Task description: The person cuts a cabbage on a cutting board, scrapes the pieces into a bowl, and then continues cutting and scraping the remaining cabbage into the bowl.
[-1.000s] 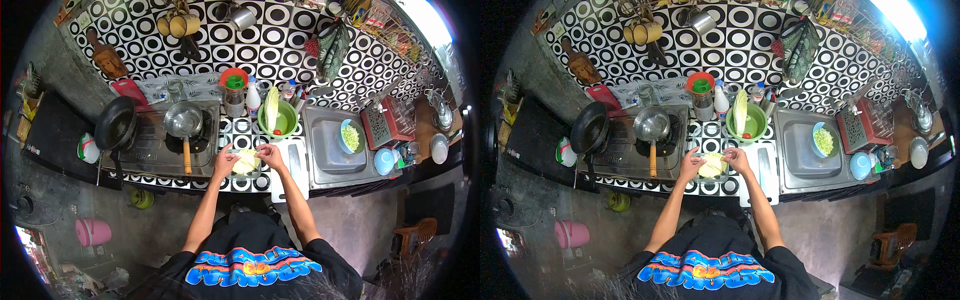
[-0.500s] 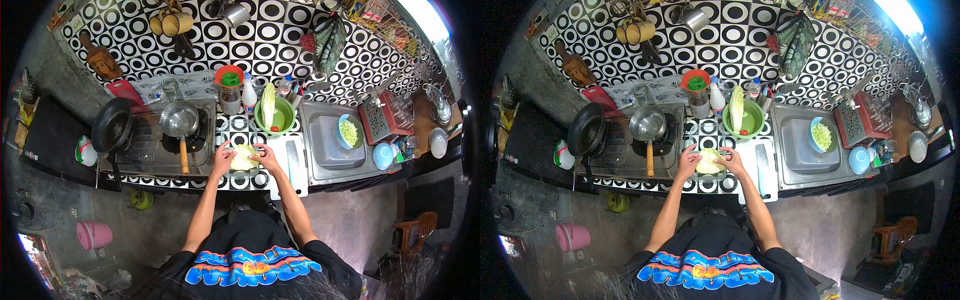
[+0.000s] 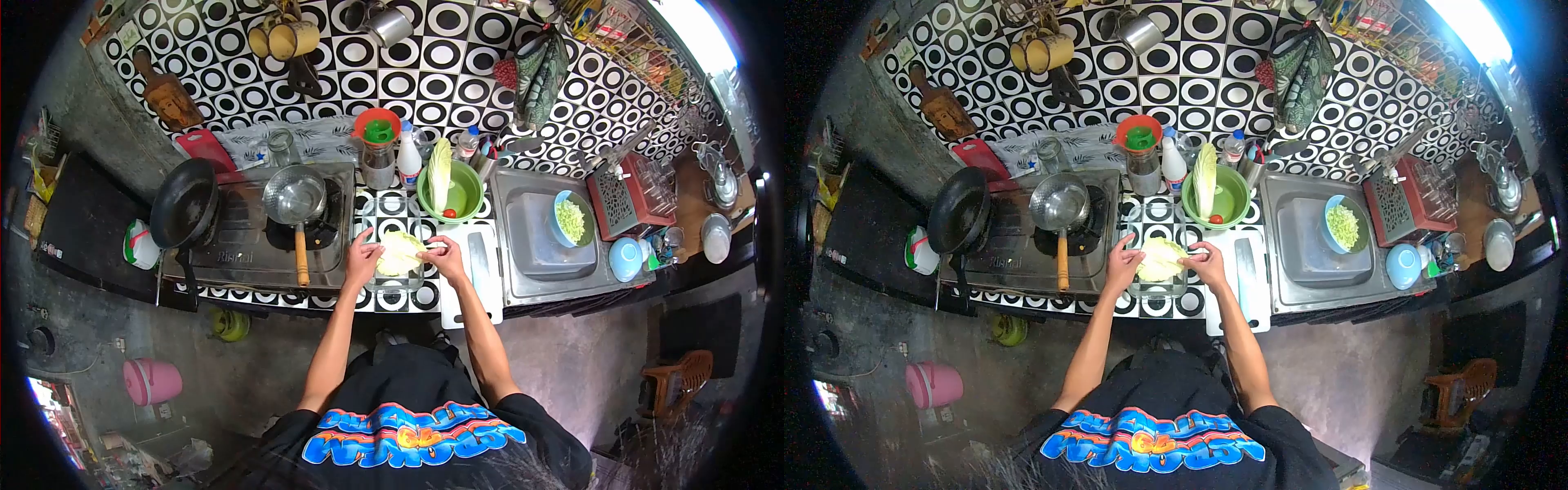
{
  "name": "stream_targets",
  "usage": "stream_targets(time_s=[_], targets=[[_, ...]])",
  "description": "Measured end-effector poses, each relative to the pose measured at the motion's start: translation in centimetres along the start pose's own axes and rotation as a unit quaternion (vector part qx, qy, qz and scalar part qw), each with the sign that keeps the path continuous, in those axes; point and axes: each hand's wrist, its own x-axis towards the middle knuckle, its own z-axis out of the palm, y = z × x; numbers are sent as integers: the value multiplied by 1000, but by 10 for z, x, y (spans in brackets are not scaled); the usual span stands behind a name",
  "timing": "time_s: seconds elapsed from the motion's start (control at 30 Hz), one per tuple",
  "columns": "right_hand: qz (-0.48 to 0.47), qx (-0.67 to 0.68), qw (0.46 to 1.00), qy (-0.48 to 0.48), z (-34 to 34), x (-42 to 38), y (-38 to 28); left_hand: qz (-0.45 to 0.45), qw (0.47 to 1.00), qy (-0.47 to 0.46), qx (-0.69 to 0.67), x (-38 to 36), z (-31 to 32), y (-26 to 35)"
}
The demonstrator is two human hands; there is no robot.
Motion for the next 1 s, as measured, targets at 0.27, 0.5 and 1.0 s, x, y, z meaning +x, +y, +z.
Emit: stream_targets(time_s=[0.27, 0.5, 1.0], targets=[[-41, -48, 997, 45, 25, -2, 3, 25, 999, 34, 12, 2, 12, -4], [51, 129, 990, 7, 59, -10, -27, 99, 990, -81, 53, -14, 34, 14], [54, 165, 985, 1, 27, -17, -18, 35, 999, 32, 22, 7, 32, -15]])
